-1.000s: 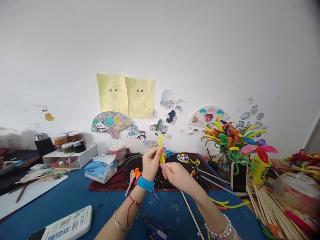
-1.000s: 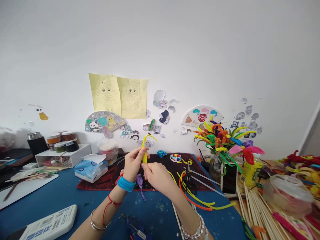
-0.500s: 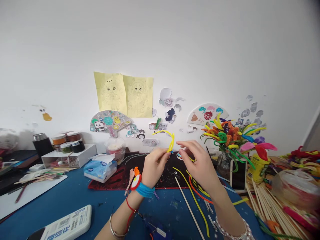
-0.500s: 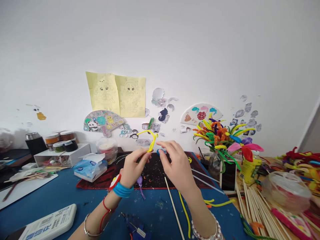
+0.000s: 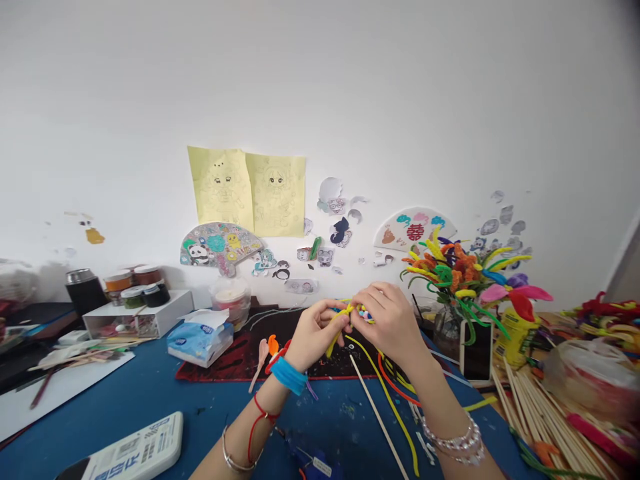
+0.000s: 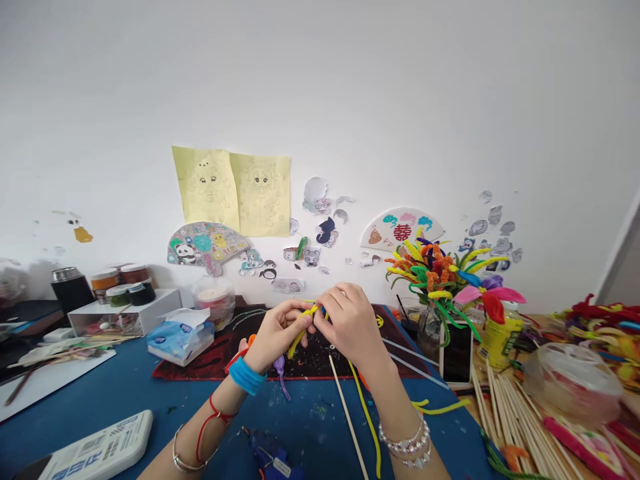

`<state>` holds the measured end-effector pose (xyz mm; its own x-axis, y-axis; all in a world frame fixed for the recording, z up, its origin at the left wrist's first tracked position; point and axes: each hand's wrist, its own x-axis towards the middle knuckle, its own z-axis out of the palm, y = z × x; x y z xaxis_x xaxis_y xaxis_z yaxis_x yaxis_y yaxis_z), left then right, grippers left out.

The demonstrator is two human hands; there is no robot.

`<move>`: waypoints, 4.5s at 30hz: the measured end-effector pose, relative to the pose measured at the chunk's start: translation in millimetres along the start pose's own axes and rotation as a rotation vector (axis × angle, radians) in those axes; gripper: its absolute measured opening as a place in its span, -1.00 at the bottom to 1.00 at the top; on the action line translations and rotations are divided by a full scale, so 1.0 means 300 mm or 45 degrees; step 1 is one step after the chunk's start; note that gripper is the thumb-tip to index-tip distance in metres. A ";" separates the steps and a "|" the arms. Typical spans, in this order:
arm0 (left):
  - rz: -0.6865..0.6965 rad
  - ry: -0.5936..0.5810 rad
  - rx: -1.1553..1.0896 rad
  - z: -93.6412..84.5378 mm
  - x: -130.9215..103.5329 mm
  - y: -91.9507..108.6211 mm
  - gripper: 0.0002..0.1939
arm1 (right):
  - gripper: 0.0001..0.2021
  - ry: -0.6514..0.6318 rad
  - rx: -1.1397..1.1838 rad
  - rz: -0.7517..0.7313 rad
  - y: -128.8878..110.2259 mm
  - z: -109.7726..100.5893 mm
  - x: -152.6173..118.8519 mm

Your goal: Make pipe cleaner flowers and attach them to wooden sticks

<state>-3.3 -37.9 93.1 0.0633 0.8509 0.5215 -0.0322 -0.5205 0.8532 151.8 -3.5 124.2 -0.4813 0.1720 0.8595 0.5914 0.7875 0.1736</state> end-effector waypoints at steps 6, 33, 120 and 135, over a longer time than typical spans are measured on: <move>0.134 0.193 0.357 0.007 -0.014 0.010 -0.78 | -0.88 -0.195 0.216 0.180 -0.002 0.007 -0.006; 0.332 0.349 0.743 0.023 -0.020 -0.003 -0.84 | -0.77 -0.362 0.915 0.716 0.016 0.029 -0.008; 0.367 0.300 1.130 -0.050 0.006 -0.016 -0.82 | -0.85 -0.196 0.134 0.242 -0.034 0.093 -0.018; 0.173 0.373 0.252 0.010 0.013 -0.086 -0.78 | -0.81 0.037 0.497 0.504 -0.060 0.125 -0.021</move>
<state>0.9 -21.5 73.2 -0.2171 0.7422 0.6340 0.1748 -0.6094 0.7733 119.8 3.4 97.7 -0.2496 0.4874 0.8367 0.4375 0.8276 -0.3516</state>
